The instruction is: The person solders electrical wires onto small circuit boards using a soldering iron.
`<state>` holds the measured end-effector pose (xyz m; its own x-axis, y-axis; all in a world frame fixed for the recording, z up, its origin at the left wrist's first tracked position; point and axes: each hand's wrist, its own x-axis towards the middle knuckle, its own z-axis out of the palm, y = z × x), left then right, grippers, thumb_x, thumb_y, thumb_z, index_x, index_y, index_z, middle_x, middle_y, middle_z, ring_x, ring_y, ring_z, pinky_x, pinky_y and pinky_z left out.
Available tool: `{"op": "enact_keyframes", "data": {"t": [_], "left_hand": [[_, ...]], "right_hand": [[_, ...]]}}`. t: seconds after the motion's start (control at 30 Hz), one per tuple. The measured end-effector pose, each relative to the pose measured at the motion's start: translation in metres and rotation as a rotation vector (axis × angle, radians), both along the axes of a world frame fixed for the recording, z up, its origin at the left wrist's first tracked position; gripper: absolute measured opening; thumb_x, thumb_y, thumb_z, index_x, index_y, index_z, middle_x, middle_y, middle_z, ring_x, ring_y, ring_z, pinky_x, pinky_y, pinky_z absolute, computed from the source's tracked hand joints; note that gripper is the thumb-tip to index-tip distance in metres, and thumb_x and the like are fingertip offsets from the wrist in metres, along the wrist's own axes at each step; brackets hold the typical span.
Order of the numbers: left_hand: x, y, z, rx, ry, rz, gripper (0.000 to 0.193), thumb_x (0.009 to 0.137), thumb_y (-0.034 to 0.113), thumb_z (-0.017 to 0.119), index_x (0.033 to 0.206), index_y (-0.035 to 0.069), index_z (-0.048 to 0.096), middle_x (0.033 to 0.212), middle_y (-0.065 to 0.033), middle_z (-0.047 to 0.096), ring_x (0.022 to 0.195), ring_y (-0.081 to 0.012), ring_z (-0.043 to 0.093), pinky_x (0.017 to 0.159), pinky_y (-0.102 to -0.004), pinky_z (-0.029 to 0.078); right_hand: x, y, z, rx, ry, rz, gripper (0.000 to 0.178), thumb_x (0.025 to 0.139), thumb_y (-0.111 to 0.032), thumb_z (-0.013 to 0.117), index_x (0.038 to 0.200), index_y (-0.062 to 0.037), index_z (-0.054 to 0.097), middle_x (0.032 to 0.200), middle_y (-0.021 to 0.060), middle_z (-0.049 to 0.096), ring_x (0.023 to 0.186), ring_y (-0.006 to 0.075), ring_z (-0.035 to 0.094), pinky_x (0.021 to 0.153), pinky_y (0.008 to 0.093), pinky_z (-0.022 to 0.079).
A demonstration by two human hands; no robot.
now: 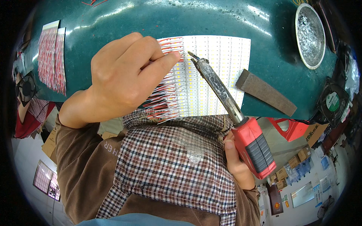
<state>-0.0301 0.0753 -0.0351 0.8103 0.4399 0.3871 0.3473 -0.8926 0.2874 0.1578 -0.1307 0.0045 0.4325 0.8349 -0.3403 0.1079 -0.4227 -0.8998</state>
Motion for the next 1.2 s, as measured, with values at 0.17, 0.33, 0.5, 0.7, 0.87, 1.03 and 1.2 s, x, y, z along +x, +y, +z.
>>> {"op": "enact_keyframes", "data": {"t": [0.17, 0.33, 0.5, 0.7, 0.87, 1.03, 1.2], "left_hand": [[-0.001, 0.000, 0.000, 0.005, 0.018, -0.006, 0.027, 0.056, 0.009, 0.067, 0.083, 0.004, 0.067, 0.065, 0.0002, 0.047, 0.053, -0.0118, 0.045, 0.042, -0.0240, 0.033], [0.003, 0.002, -0.002, 0.021, -0.077, -0.009, 0.027, 0.055, 0.009, 0.067, 0.082, 0.004, 0.067, 0.066, 0.0006, 0.049, 0.053, -0.0117, 0.045, 0.042, -0.0236, 0.033], [0.000, -0.003, 0.001, 0.016, -0.045, -0.012, 0.030, 0.054, 0.009, 0.066, 0.083, 0.004, 0.068, 0.066, 0.0007, 0.049, 0.053, -0.0117, 0.045, 0.042, -0.0237, 0.033], [-0.001, -0.003, 0.000, -0.021, -0.032, -0.020, 0.031, 0.055, 0.010, 0.065, 0.085, 0.004, 0.068, 0.065, 0.0007, 0.049, 0.053, -0.0115, 0.046, 0.042, -0.0239, 0.034], [-0.001, -0.003, -0.002, -0.014, -0.045, -0.019, 0.029, 0.056, 0.010, 0.066, 0.084, 0.005, 0.068, 0.065, 0.0009, 0.048, 0.053, -0.0114, 0.046, 0.041, -0.0241, 0.033], [-0.001, -0.003, -0.003, -0.001, -0.033, -0.013, 0.028, 0.056, 0.010, 0.066, 0.084, 0.005, 0.068, 0.064, 0.0011, 0.047, 0.053, -0.0111, 0.045, 0.041, -0.0242, 0.033], [0.000, -0.003, -0.001, 0.001, -0.029, -0.008, 0.028, 0.056, 0.009, 0.066, 0.084, 0.005, 0.068, 0.065, 0.0011, 0.047, 0.053, -0.0108, 0.045, 0.041, -0.0239, 0.033]], "right_hand": [[0.002, -0.001, -0.001, 0.009, 0.017, 0.014, 0.016, 0.082, -0.010, 0.058, 0.082, 0.0027, 0.049, 0.068, 0.0096, 0.050, 0.046, 0.0091, 0.038, 0.042, 0.0225, 0.031], [-0.001, -0.004, 0.002, -0.007, -0.019, -0.025, 0.023, 0.082, -0.013, 0.060, 0.093, 0.0053, 0.051, 0.068, 0.0091, 0.051, 0.046, 0.0096, 0.041, 0.044, 0.0229, 0.034], [0.002, -0.010, 0.002, -0.050, -0.036, -0.005, 0.025, 0.082, -0.016, 0.062, 0.094, 0.0043, 0.051, 0.069, 0.0091, 0.052, 0.048, 0.0104, 0.043, 0.045, 0.0232, 0.036], [0.008, -0.012, 0.002, -0.086, -0.061, 0.084, 0.022, 0.082, -0.017, 0.062, 0.088, 0.0024, 0.052, 0.069, 0.0084, 0.053, 0.050, 0.0104, 0.043, 0.047, 0.0233, 0.036], [0.007, -0.009, 0.003, -0.112, -0.035, 0.092, 0.020, 0.082, -0.016, 0.061, 0.083, 0.0018, 0.053, 0.069, 0.0082, 0.053, 0.052, 0.0103, 0.044, 0.047, 0.0232, 0.035], [0.004, -0.004, 0.004, -0.095, -0.059, 0.087, 0.016, 0.082, -0.013, 0.060, 0.080, 0.0014, 0.052, 0.070, 0.0087, 0.053, 0.054, 0.0106, 0.045, 0.047, 0.0227, 0.035], [0.001, -0.005, 0.003, -0.052, -0.058, 0.035, 0.018, 0.083, -0.013, 0.060, 0.078, 0.0008, 0.050, 0.070, 0.0092, 0.053, 0.051, 0.0101, 0.043, 0.045, 0.0227, 0.033]]}}
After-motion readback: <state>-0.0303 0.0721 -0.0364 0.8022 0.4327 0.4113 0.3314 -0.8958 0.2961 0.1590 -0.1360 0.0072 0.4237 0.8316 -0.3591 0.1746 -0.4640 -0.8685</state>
